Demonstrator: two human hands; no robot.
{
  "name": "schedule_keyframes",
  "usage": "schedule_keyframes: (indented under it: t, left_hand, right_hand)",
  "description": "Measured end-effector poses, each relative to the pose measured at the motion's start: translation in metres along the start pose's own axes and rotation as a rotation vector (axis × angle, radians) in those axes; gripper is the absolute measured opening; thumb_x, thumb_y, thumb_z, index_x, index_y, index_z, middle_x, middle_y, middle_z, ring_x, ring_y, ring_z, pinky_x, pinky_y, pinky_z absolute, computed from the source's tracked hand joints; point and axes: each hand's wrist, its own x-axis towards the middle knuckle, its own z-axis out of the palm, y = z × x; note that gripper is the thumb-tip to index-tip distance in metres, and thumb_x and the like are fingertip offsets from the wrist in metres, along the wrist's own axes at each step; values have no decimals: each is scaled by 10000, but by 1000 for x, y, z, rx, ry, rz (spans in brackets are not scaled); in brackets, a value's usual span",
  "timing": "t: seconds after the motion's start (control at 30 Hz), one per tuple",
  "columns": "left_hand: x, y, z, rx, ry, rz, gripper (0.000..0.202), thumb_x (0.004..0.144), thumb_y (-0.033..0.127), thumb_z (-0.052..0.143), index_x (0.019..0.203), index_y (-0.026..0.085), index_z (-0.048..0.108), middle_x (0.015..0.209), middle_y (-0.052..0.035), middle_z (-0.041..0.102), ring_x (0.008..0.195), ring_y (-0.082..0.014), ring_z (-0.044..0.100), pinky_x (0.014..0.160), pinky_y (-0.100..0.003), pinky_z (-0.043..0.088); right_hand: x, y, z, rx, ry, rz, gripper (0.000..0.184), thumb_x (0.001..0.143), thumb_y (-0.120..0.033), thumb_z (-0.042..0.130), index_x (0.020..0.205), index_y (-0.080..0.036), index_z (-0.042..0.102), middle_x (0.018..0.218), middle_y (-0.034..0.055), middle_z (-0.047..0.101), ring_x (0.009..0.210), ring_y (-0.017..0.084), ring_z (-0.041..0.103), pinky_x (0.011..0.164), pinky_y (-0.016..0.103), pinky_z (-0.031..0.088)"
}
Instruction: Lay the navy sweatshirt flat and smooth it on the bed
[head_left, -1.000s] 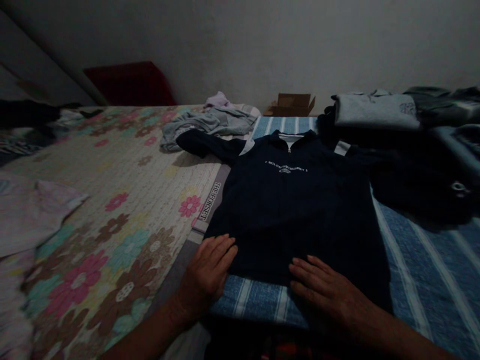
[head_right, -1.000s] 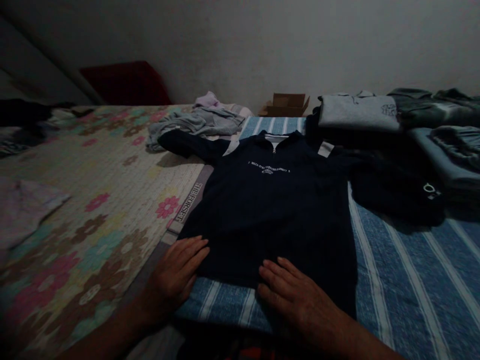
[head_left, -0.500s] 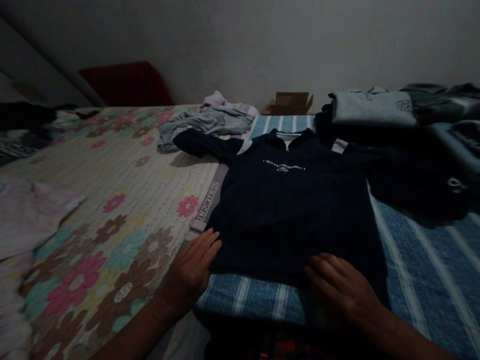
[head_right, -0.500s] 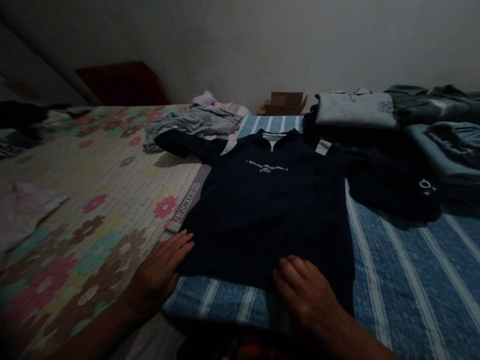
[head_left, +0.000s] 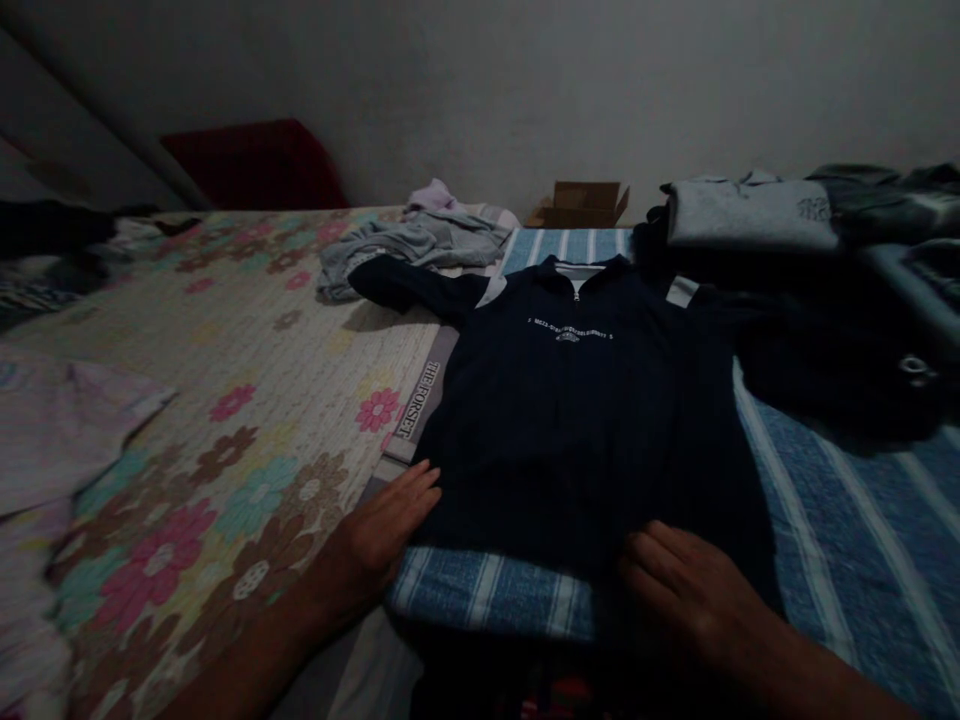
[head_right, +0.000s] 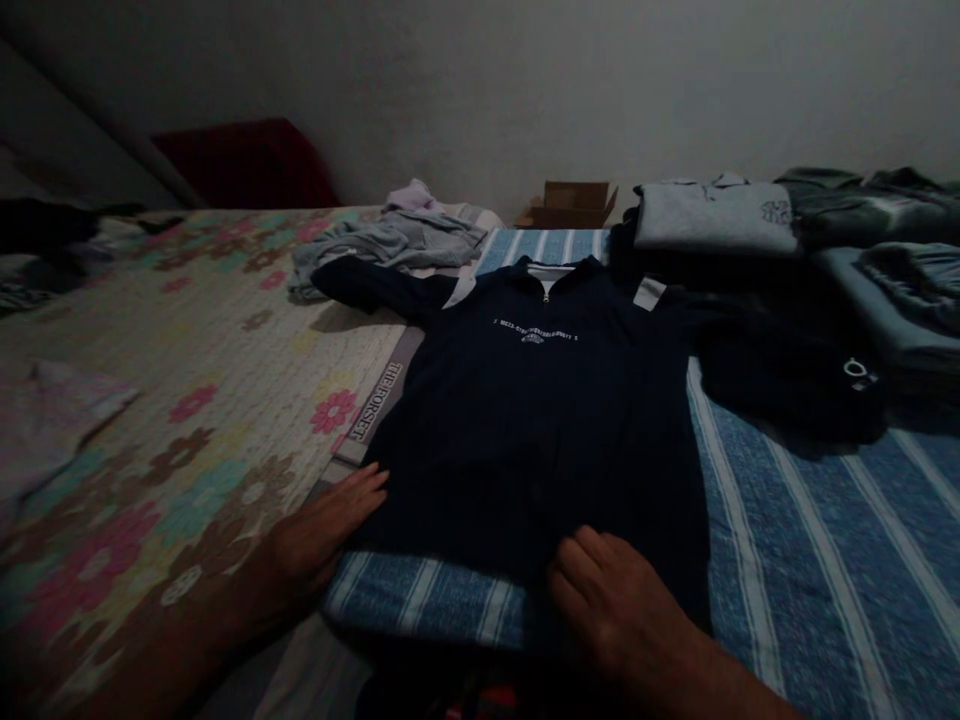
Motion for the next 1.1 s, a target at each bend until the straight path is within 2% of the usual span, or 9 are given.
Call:
schedule_keyframes:
  t: [0.27,0.47,0.6,0.7,0.8,0.9,0.93,1.0,1.1]
  left_hand:
    - [-3,-5,0,6,-69,-30,514,893,83,323,1395,180,375,1386,-99,511,1329,-206,403,1058,-349,424]
    - [0,-2,-14,34,-211,-112,475,881,85,354,1327,184,481,1358,-108,539,1270,-213,480,992,-351,483]
    - [13,5,-32,12,-236,-87,557,817,73,402,1332,262,496,1405,-70,492,1251,-244,500,963,-418,507]
    - [47,14,-44,-111,-205,-1,529,820,62,394,1301,244,516,1405,-63,495,1268,-211,483,982,-382,497]
    - [100,23,-41,-243,-207,27,402,875,117,403,1234,208,558,1355,-71,546,1252,-176,496,1006,-339,471]
    - [157,25,-13,-299,-217,5,348,927,180,396,1237,148,552,1317,-102,572,1262,-161,481,1055,-323,406]
    - [173,23,-1,-302,-270,3,361,939,201,395,1268,143,530,1354,-108,540,1296,-167,442,1078,-336,372]
    - [200,12,25,-242,-391,-31,386,951,262,408,1318,182,494,1447,-111,435,1367,-223,336,1104,-434,312]
    - [222,-15,54,-89,-470,-249,472,957,383,392,1393,203,402,1528,-137,280,1412,-300,213,1098,-573,211]
  right_hand:
    - [0,5,3,47,-40,-1,294,923,-61,302,1006,-116,579,812,71,554,685,172,450,566,301,374]
    - [3,5,0,60,45,22,158,941,-188,455,948,-153,608,882,83,605,760,173,529,634,303,434]
    - [15,14,-14,36,148,62,140,926,-149,475,895,-150,611,835,73,616,731,159,543,614,280,438]
    - [30,34,-31,-63,131,127,173,922,-132,454,861,-153,614,835,76,614,731,164,542,638,288,442]
    - [50,64,-42,-197,-4,236,168,914,-173,462,858,-168,621,872,82,614,779,187,551,675,304,444]
    - [67,99,-39,-289,-112,326,159,920,-224,465,912,-182,618,966,90,618,883,210,556,768,322,436]
    - [69,111,-36,-305,-147,351,161,924,-248,469,951,-185,615,1008,92,616,933,218,553,812,334,427]
    - [68,136,-27,-342,-195,427,210,931,-307,475,1050,-188,600,1112,106,599,1054,245,527,904,381,391]
    - [51,171,-15,-415,-174,648,409,949,-417,431,1252,-156,515,1327,162,486,1237,303,419,975,468,337]
